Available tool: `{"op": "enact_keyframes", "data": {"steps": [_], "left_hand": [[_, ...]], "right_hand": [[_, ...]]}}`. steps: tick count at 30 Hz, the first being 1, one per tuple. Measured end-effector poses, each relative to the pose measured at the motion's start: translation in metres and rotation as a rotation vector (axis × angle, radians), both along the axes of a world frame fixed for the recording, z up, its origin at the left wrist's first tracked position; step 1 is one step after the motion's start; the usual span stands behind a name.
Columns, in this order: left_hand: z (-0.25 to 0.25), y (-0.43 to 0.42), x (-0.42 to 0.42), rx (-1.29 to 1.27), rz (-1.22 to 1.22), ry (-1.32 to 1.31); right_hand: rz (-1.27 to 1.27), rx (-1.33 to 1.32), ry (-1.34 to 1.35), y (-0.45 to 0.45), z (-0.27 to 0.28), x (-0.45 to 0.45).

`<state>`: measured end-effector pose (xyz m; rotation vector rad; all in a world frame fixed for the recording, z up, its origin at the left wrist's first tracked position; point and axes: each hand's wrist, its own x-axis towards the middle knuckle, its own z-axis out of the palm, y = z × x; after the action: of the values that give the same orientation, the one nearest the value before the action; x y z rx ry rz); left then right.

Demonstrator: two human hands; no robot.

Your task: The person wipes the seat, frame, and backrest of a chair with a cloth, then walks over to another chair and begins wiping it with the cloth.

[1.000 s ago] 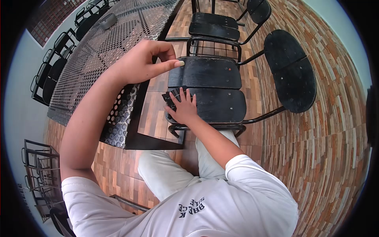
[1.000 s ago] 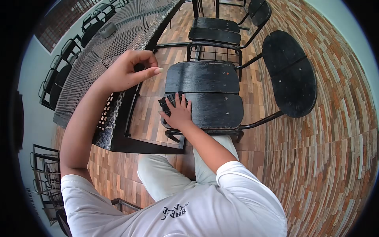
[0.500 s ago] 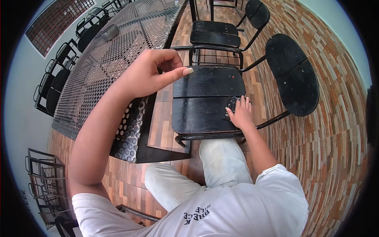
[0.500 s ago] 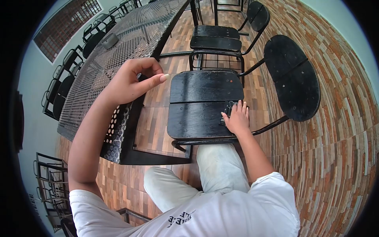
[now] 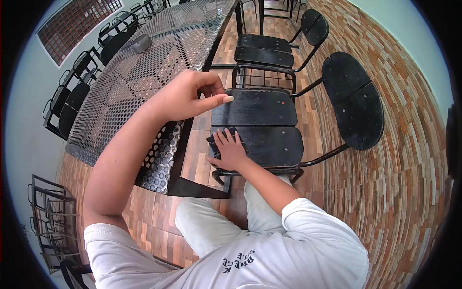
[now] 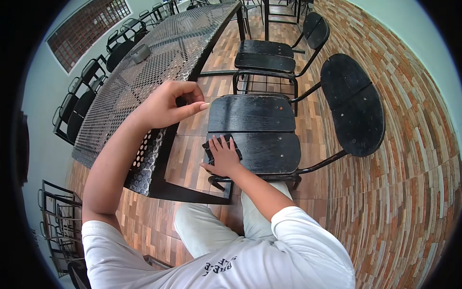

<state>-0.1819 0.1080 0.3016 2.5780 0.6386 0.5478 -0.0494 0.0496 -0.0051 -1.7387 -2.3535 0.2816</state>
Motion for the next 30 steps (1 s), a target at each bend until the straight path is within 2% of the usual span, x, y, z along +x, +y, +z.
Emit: {"op": "enact_keyframes", "data": {"steps": [1, 4, 7, 10, 11, 13, 14, 16, 19, 21, 27, 30], "left_hand": [[-0.001, -0.001, 0.0, 0.006, -0.005, 0.006], [0.0, -0.005, 0.002, -0.006, 0.0, 0.021], [-0.001, -0.009, 0.006, -0.046, 0.013, 0.022], [-0.007, -0.009, 0.01, -0.067, -0.045, -0.048], [-0.007, -0.008, 0.011, -0.068, -0.05, -0.056], [-0.007, -0.004, 0.012, -0.066, -0.035, -0.02], [-0.008, -0.003, 0.013, -0.067, -0.025, 0.002], [-0.006, -0.001, 0.013, -0.075, -0.002, 0.007], [-0.004, -0.001, 0.011, -0.084, 0.053, 0.022], [-0.004, -0.003, 0.012, -0.097, 0.043, -0.003], [-0.017, 0.013, 0.005, -0.049, 0.0, -0.116], [-0.017, 0.012, 0.003, -0.057, -0.021, -0.152]], "right_hand": [[0.065, -0.021, -0.011, -0.013, 0.008, 0.0], [0.001, -0.027, -0.022, -0.046, 0.013, 0.044], [-0.261, -0.053, 0.012, -0.05, 0.005, 0.114], [-0.545, -0.085, -0.046, -0.017, -0.009, 0.186], [-0.55, -0.084, -0.053, 0.002, -0.015, 0.195], [-0.735, -0.04, -0.027, 0.037, -0.027, 0.209], [-0.737, -0.049, -0.031, 0.054, -0.029, 0.211], [-0.913, -0.012, -0.012, 0.093, -0.029, 0.2], [-0.958, 0.021, -0.027, 0.139, -0.022, 0.169], [-0.838, 0.079, 0.01, 0.165, -0.024, 0.138], [-0.223, 0.184, 0.002, 0.206, -0.026, 0.014], [-0.091, 0.222, 0.107, 0.22, -0.028, -0.017]]}}
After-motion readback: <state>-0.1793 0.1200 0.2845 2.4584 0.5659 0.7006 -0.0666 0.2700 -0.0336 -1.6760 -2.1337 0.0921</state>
